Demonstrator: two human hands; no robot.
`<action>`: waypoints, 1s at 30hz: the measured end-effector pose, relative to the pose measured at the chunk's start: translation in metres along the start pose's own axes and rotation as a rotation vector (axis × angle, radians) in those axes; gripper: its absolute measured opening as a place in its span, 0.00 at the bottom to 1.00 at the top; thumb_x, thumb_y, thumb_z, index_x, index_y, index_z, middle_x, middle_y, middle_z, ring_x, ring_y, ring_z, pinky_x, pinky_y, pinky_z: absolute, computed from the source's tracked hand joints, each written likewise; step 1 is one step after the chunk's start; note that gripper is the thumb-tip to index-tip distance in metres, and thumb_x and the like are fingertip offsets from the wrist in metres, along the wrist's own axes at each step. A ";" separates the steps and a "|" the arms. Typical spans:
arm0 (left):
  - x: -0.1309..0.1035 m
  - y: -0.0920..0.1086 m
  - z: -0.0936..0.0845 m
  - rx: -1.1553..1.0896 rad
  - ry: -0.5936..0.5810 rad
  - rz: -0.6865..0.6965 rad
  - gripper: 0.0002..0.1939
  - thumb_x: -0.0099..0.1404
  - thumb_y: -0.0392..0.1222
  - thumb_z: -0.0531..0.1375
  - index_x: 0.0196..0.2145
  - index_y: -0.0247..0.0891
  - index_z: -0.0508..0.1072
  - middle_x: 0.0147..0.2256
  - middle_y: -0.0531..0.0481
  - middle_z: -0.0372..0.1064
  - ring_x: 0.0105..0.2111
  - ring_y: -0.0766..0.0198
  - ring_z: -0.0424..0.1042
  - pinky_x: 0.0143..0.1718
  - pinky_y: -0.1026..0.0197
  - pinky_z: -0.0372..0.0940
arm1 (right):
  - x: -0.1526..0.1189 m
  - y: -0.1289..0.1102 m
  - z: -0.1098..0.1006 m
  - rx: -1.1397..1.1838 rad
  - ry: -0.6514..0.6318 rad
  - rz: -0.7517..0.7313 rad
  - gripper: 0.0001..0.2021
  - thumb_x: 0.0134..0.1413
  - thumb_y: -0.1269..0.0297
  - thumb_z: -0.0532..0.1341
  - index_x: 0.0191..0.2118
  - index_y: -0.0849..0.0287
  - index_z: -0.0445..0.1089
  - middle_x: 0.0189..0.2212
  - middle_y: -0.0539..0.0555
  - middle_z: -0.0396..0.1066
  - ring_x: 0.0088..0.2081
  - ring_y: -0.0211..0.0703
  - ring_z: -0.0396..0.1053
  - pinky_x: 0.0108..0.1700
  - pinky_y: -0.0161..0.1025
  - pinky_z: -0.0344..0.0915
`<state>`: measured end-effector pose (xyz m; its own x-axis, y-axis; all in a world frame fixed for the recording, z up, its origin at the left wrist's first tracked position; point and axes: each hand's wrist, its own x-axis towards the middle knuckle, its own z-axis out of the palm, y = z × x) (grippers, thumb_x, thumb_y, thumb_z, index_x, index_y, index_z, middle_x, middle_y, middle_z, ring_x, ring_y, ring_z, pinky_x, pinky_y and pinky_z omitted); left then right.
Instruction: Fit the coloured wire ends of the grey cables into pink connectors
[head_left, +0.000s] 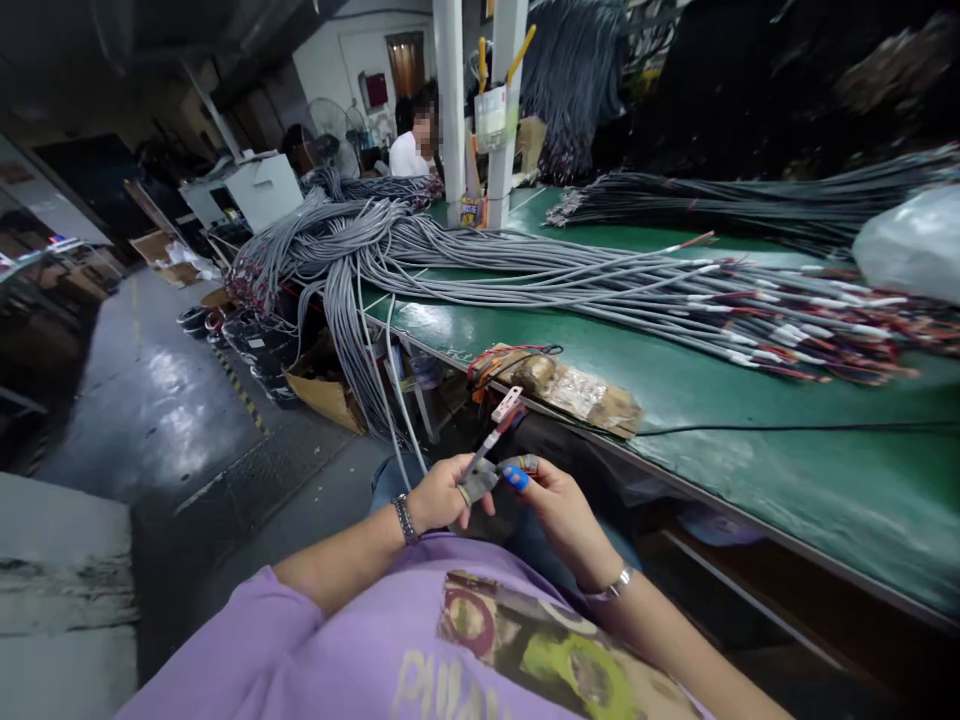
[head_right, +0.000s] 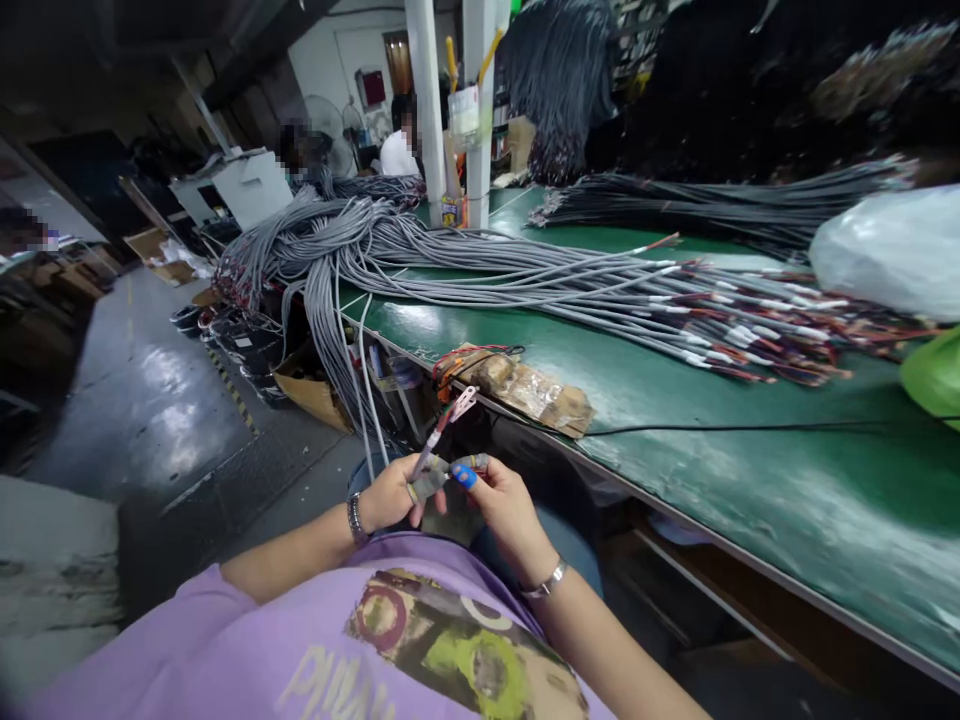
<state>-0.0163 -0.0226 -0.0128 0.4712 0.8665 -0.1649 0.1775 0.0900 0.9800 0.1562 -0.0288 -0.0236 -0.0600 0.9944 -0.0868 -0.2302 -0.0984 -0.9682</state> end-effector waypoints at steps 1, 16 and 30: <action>0.000 0.000 -0.001 -0.020 0.025 -0.004 0.23 0.60 0.61 0.55 0.37 0.35 0.67 0.25 0.50 0.71 0.12 0.73 0.61 0.13 0.71 0.52 | 0.002 0.001 0.001 0.026 0.011 0.013 0.13 0.37 0.54 0.71 0.26 0.58 0.74 0.18 0.48 0.66 0.21 0.36 0.57 0.24 0.35 0.54; -0.004 -0.009 -0.034 -0.132 0.103 0.109 0.26 0.57 0.59 0.61 0.41 0.33 0.73 0.32 0.45 0.73 0.16 0.73 0.62 0.19 0.68 0.56 | 0.020 0.000 0.003 -0.074 -0.032 -0.094 0.13 0.38 0.53 0.71 0.26 0.57 0.75 0.23 0.51 0.72 0.26 0.40 0.64 0.30 0.38 0.61; 0.010 -0.015 -0.019 0.042 0.128 0.108 0.08 0.53 0.34 0.64 0.33 0.33 0.73 0.27 0.51 0.69 0.25 0.69 0.66 0.28 0.68 0.62 | 0.023 0.014 -0.017 -0.354 0.084 0.056 0.16 0.27 0.50 0.71 0.23 0.57 0.76 0.23 0.54 0.76 0.26 0.47 0.70 0.29 0.37 0.68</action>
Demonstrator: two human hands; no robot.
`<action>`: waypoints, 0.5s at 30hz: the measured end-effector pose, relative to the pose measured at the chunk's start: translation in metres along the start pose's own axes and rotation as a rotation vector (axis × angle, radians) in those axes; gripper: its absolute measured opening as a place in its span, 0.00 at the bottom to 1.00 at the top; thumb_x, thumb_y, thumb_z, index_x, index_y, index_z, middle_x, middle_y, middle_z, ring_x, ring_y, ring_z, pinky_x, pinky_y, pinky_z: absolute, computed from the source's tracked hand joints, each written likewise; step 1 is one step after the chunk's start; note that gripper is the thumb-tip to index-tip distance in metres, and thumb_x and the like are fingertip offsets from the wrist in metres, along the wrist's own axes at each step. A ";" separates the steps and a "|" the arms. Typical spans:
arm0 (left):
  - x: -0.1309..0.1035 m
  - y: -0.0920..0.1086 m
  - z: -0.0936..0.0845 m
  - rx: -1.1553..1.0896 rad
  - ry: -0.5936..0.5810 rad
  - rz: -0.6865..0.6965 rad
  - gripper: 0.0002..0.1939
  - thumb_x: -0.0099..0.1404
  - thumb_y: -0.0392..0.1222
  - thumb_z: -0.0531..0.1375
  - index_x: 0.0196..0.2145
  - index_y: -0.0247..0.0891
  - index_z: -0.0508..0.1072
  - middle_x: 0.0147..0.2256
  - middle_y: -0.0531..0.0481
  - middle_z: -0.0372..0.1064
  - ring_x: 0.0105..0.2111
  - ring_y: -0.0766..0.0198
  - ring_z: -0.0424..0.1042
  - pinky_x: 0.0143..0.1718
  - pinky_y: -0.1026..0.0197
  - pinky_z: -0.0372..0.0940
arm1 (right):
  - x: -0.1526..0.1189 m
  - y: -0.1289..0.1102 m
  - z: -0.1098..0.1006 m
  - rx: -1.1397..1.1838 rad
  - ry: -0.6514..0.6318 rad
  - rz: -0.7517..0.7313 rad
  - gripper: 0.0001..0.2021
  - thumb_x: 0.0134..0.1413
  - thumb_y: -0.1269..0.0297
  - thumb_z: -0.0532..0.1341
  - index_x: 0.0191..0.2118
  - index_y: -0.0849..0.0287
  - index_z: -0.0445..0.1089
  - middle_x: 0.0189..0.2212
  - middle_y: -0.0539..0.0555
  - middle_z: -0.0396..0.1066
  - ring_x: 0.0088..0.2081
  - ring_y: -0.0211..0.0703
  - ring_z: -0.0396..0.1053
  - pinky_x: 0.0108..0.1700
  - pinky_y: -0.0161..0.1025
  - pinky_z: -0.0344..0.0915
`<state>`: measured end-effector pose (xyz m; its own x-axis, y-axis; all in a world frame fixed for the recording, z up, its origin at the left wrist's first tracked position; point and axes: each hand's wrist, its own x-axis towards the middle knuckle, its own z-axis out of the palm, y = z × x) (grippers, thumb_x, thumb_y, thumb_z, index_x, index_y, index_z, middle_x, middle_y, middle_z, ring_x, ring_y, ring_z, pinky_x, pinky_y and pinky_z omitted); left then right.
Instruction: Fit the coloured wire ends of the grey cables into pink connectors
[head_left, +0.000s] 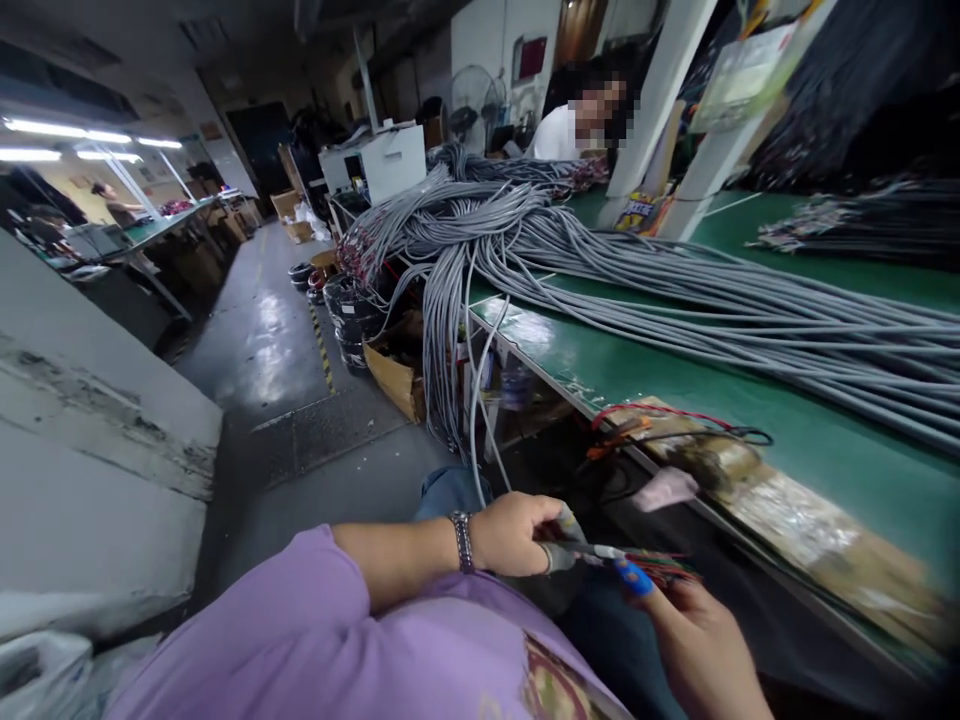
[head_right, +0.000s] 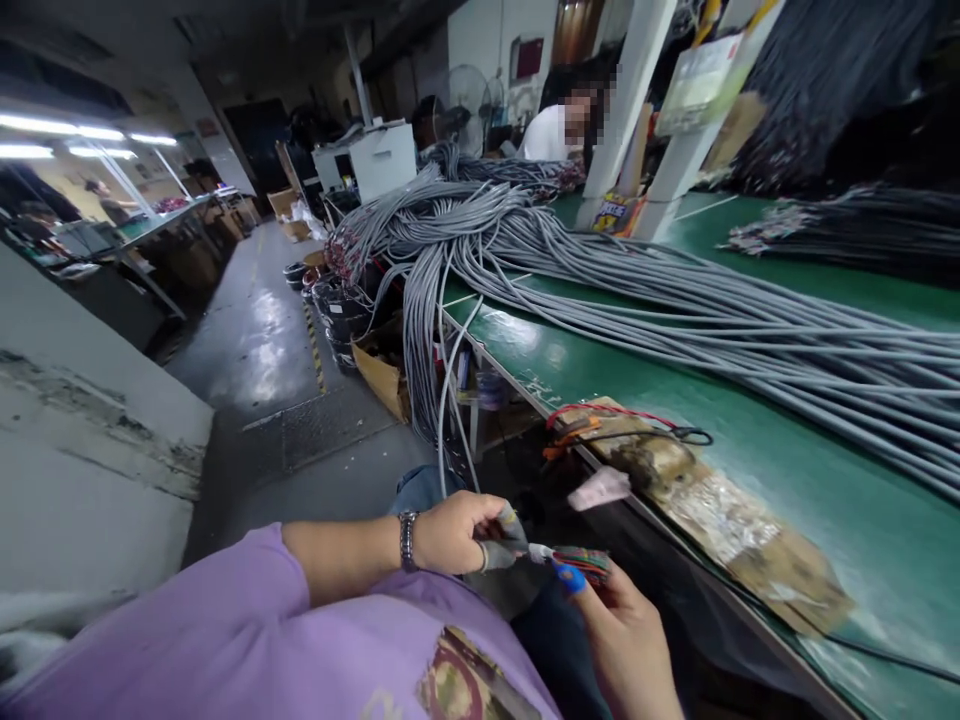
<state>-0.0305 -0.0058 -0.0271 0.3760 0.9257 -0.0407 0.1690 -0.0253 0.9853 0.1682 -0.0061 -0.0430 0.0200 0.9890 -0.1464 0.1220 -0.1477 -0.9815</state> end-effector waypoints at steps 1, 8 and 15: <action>0.001 0.000 0.000 0.013 -0.017 -0.006 0.09 0.52 0.33 0.65 0.33 0.33 0.73 0.27 0.51 0.69 0.25 0.69 0.66 0.27 0.68 0.62 | -0.001 0.001 0.000 -0.019 -0.006 0.000 0.16 0.27 0.51 0.71 0.23 0.57 0.76 0.23 0.55 0.76 0.27 0.48 0.71 0.29 0.38 0.68; 0.009 0.014 -0.006 0.147 -0.138 0.147 0.11 0.50 0.42 0.68 0.29 0.33 0.75 0.38 0.44 0.73 0.36 0.63 0.71 0.37 0.65 0.64 | -0.010 0.009 -0.003 -0.036 -0.063 -0.022 0.18 0.32 0.47 0.70 0.26 0.58 0.75 0.22 0.54 0.74 0.28 0.48 0.70 0.32 0.40 0.68; 0.002 0.021 -0.006 0.057 -0.142 -0.104 0.23 0.62 0.56 0.56 0.35 0.30 0.76 0.23 0.47 0.71 0.21 0.67 0.68 0.22 0.67 0.61 | -0.014 0.000 0.000 0.002 -0.043 -0.087 0.15 0.39 0.50 0.68 0.26 0.58 0.74 0.21 0.52 0.71 0.24 0.42 0.65 0.29 0.38 0.64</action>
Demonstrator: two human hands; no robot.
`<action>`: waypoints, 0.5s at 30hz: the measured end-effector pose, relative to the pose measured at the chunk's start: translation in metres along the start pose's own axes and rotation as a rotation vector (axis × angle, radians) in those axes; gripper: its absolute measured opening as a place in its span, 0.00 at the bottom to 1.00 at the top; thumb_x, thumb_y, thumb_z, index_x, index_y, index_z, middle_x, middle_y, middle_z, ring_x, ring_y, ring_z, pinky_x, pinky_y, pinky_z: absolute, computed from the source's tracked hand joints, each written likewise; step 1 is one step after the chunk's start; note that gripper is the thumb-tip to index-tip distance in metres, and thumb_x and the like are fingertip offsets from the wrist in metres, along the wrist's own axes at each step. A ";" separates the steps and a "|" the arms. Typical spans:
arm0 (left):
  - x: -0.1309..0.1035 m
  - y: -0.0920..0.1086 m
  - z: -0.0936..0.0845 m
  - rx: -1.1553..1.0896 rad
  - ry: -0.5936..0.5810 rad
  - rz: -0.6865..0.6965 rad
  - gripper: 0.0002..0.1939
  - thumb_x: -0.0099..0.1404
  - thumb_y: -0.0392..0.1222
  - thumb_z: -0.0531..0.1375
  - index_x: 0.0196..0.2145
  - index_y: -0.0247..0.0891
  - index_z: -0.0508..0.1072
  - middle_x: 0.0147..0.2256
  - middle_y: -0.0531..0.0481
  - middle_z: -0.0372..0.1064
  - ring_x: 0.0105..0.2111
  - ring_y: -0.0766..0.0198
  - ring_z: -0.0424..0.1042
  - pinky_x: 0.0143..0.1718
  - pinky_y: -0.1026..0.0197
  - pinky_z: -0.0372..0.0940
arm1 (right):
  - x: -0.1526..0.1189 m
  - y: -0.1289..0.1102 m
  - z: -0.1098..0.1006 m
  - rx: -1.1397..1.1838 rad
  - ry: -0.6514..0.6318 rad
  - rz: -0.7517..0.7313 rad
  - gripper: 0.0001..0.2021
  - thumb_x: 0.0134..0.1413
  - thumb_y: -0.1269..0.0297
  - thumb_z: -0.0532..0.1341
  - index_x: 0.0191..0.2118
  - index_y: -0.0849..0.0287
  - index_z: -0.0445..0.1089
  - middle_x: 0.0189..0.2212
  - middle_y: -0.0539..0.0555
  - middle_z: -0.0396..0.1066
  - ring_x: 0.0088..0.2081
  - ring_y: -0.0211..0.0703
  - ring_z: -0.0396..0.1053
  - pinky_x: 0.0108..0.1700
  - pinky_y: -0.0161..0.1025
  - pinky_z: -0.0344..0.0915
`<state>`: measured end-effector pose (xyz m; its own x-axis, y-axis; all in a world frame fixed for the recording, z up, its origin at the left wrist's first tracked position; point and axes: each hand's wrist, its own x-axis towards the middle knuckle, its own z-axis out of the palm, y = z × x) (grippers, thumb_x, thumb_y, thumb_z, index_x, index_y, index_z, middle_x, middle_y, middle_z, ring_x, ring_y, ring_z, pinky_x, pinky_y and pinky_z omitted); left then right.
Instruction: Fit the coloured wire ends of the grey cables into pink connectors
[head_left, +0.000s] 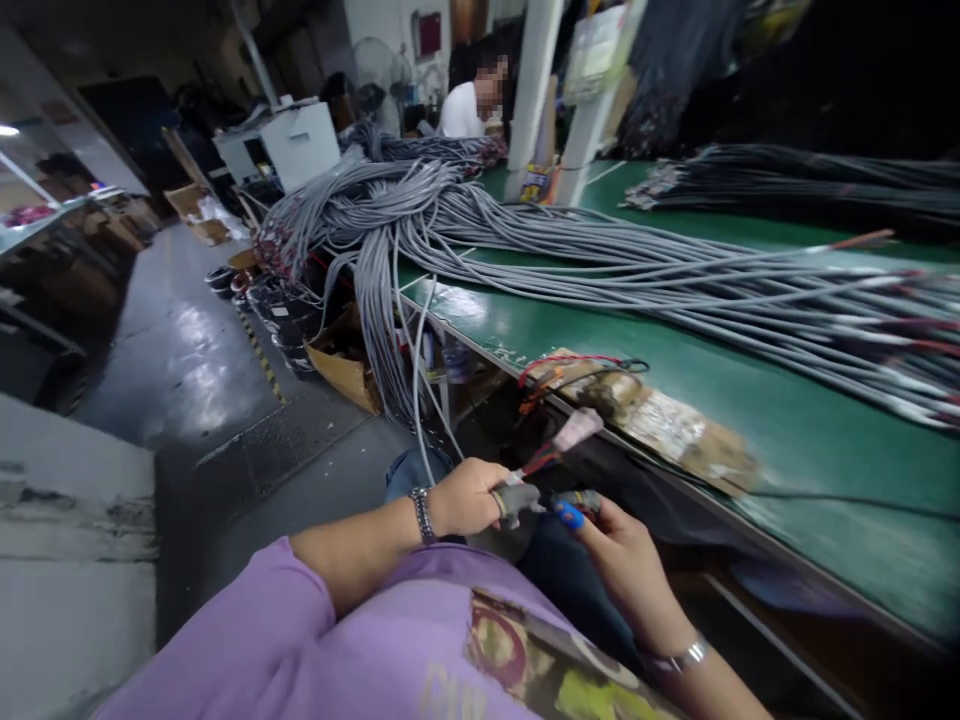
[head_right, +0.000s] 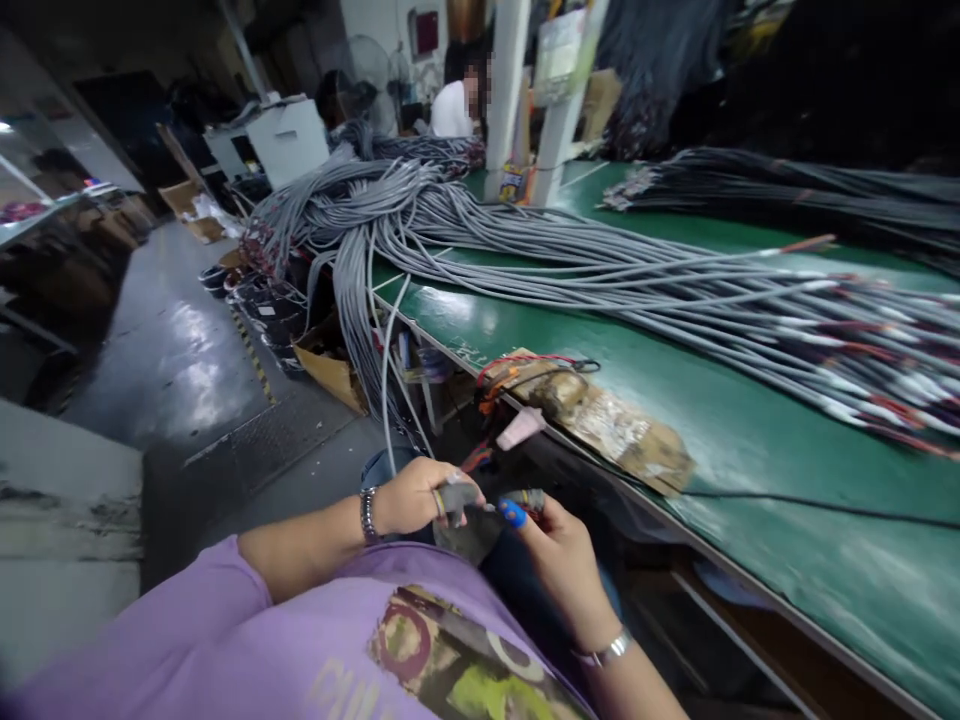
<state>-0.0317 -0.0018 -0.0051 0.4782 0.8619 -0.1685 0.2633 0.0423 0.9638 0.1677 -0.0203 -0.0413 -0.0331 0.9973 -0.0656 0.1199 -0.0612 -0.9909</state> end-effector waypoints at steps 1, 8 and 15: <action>-0.001 0.001 -0.001 -0.047 0.024 -0.010 0.23 0.63 0.56 0.55 0.39 0.30 0.75 0.24 0.46 0.72 0.21 0.67 0.68 0.21 0.67 0.61 | 0.000 -0.002 0.001 0.012 -0.005 -0.013 0.15 0.40 0.50 0.68 0.26 0.58 0.73 0.21 0.52 0.71 0.25 0.42 0.65 0.29 0.38 0.63; 0.000 0.006 -0.011 -0.076 0.054 -0.013 0.24 0.61 0.54 0.58 0.48 0.34 0.68 0.19 0.56 0.66 0.12 0.75 0.53 0.15 0.69 0.50 | 0.001 -0.012 0.004 0.077 -0.029 -0.025 0.16 0.40 0.50 0.68 0.25 0.58 0.72 0.22 0.51 0.71 0.26 0.40 0.64 0.30 0.37 0.62; 0.001 0.006 -0.006 0.315 0.221 0.217 0.14 0.65 0.48 0.54 0.34 0.36 0.73 0.31 0.49 0.72 0.32 0.64 0.70 0.36 0.64 0.63 | -0.001 -0.020 0.006 0.132 -0.037 -0.031 0.16 0.40 0.50 0.69 0.25 0.58 0.71 0.21 0.50 0.68 0.24 0.37 0.61 0.28 0.36 0.60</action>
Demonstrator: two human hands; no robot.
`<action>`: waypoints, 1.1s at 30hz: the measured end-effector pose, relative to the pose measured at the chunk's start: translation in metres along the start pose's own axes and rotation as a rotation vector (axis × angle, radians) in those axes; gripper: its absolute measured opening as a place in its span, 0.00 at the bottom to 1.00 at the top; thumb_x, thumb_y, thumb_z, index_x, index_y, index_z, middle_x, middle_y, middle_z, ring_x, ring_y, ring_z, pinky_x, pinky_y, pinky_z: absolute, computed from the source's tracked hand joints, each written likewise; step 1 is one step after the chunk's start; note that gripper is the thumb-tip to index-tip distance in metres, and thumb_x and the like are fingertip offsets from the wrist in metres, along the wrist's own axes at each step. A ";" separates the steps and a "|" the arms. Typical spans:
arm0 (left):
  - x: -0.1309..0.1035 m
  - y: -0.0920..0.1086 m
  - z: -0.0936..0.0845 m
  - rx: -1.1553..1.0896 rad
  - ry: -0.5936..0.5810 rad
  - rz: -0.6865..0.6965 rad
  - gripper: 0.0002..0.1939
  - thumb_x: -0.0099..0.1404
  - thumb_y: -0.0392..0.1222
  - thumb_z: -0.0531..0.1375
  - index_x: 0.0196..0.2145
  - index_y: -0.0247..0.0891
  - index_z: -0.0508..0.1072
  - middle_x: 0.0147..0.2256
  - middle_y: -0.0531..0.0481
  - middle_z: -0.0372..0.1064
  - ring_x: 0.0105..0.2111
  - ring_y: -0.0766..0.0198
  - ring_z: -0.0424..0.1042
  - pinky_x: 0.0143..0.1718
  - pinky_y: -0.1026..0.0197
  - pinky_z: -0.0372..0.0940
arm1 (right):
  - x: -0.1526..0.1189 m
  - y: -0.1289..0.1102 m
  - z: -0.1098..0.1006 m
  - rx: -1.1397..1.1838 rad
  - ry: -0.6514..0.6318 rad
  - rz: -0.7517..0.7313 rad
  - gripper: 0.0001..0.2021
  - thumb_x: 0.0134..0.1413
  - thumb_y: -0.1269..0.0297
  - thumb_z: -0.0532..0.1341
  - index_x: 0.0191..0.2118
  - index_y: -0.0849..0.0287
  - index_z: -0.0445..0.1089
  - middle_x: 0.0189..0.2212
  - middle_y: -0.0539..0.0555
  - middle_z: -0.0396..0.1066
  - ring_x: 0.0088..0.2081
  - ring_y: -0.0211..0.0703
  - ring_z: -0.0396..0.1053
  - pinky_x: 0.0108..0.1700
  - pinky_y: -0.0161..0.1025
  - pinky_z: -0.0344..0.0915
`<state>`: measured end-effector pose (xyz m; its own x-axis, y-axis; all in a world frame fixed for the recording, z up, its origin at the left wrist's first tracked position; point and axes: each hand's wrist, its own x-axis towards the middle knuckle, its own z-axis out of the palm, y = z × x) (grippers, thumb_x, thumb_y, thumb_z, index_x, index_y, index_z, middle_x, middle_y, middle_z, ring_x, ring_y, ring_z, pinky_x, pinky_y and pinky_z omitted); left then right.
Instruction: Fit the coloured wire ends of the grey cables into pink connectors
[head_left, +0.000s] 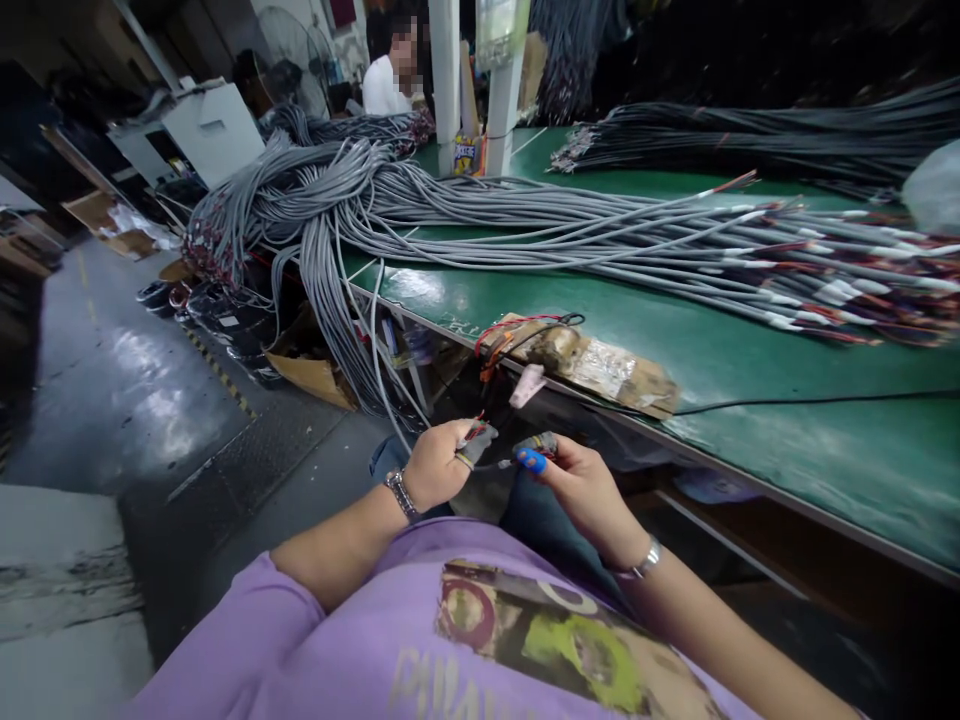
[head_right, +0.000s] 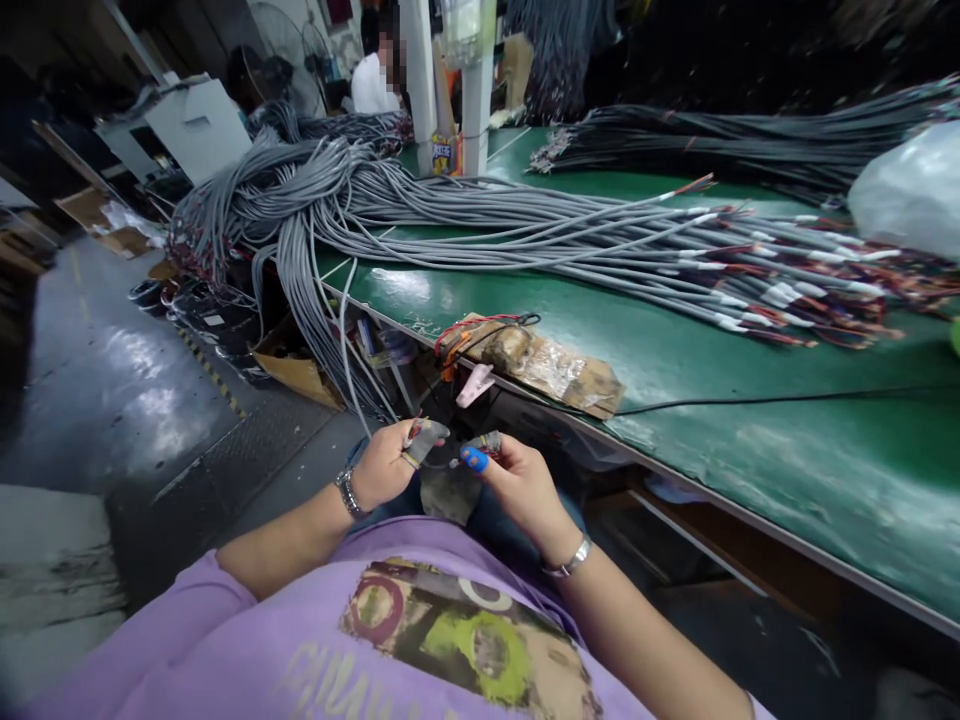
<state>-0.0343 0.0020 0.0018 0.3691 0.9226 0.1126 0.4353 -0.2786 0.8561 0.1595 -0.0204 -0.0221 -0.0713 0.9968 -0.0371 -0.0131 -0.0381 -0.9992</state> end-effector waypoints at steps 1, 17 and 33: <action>0.000 0.000 0.002 -0.038 -0.048 0.041 0.14 0.66 0.48 0.54 0.36 0.36 0.73 0.34 0.47 0.73 0.36 0.63 0.70 0.39 0.63 0.63 | 0.000 -0.001 0.001 0.010 -0.012 0.006 0.16 0.41 0.50 0.68 0.25 0.59 0.71 0.20 0.49 0.67 0.24 0.37 0.60 0.28 0.36 0.60; -0.014 -0.006 0.022 -0.291 -0.120 -0.195 0.11 0.57 0.45 0.62 0.27 0.35 0.68 0.19 0.57 0.61 0.18 0.73 0.59 0.20 0.70 0.55 | -0.001 -0.004 0.013 -0.002 -0.009 0.155 0.19 0.39 0.46 0.66 0.21 0.58 0.64 0.15 0.46 0.58 0.19 0.34 0.53 0.23 0.35 0.51; -0.013 -0.012 0.016 -0.595 -0.181 -0.482 0.21 0.52 0.56 0.63 0.27 0.36 0.62 0.17 0.57 0.64 0.11 0.74 0.62 0.11 0.72 0.50 | 0.006 0.009 0.010 0.072 0.068 0.072 0.25 0.50 0.38 0.57 0.25 0.59 0.67 0.21 0.52 0.67 0.22 0.37 0.61 0.27 0.37 0.61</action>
<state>-0.0307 -0.0110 -0.0179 0.4017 0.8330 -0.3804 0.0874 0.3786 0.9214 0.1489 -0.0154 -0.0307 -0.0066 0.9936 -0.1126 -0.0823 -0.1128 -0.9902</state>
